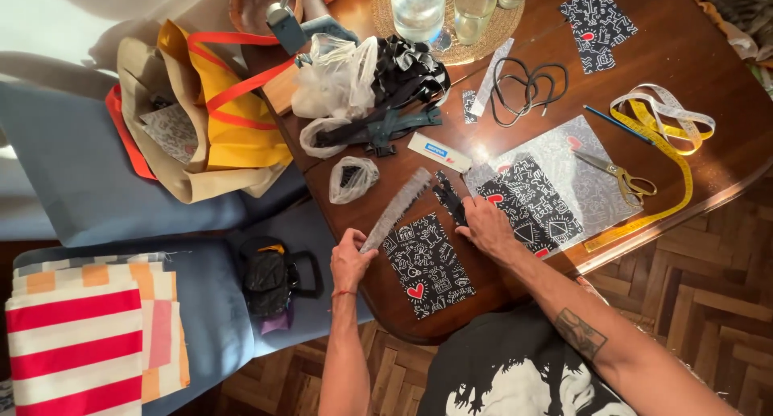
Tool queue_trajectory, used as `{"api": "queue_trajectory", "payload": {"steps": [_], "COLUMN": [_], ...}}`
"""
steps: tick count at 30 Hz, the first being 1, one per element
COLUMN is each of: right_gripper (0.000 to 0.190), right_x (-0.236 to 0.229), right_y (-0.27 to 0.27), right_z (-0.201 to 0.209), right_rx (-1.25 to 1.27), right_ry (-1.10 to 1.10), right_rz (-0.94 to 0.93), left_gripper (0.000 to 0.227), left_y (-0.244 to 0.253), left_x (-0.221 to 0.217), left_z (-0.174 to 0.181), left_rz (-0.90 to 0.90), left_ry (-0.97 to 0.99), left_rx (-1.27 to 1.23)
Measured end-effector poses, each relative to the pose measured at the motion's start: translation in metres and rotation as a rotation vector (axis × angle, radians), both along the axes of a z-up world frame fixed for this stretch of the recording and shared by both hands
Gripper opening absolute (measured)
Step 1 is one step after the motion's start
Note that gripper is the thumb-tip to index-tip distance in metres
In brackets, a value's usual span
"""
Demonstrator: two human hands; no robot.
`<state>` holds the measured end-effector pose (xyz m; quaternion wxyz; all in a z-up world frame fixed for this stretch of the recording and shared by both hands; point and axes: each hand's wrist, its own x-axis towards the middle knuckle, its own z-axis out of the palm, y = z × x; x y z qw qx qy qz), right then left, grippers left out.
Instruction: Assembling fabric pieces and using scissors to cut material on a workshop table.
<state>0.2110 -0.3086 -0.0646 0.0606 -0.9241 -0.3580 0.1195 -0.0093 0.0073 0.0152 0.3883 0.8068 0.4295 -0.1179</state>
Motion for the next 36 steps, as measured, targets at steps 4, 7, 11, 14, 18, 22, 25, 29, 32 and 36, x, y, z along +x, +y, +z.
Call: {"api": "queue_trajectory", "payload": {"steps": [4,7,11,14,18,22,25,29,32,36], "right_gripper": [0.068,0.063,0.043,0.033,0.019,0.015,0.006,0.019,0.04,0.085], "right_x": [0.004,0.014,0.015,0.012,0.009,-0.022,-0.053,-0.089,-0.104,-0.113], "right_y": [0.0,-0.003,-0.003,0.002,0.001,0.012,0.01,0.012,0.017,0.018], "right_z": [0.002,-0.016,-0.02,0.0,0.033,0.073,0.072,0.066,0.068,0.074], "right_rx": [0.037,0.126,0.102,0.098,0.148,0.126,0.04,0.006,-0.033,-0.067], "right_ry": [0.104,0.293,0.397,0.396,0.423,0.514,0.536,0.551,0.508,0.512], "right_rz": [-0.068,-0.195,-0.33,-0.334,-0.182,-0.133,-0.047,0.105,0.182,0.175], "left_gripper": [0.062,0.065,0.075,0.087,0.067,0.039,0.036,0.032,0.03,0.026], "left_y": [-0.017,-0.057,-0.129,-0.177,-0.217,-0.218,-0.213,-0.205,-0.202,-0.201], "left_x": [-0.019,-0.029,-0.055,-0.076,-0.089,-0.099,-0.1,-0.095,-0.092,-0.097], "left_z": [0.002,0.022,0.007,-0.006,-0.001,-0.01,-0.015,-0.002,0.005,-0.006], "left_rz": [0.282,0.477,0.622,0.694,0.553,0.351,0.255,0.248,0.244,0.189], "left_ry": [-0.282,-0.483,-0.571,-0.529,-0.366,-0.266,-0.331,-0.296,-0.294,-0.311], "left_rx": [-0.241,-0.418,-0.458,-0.44,-0.332,-0.203,-0.158,-0.19,-0.205,-0.155]}}
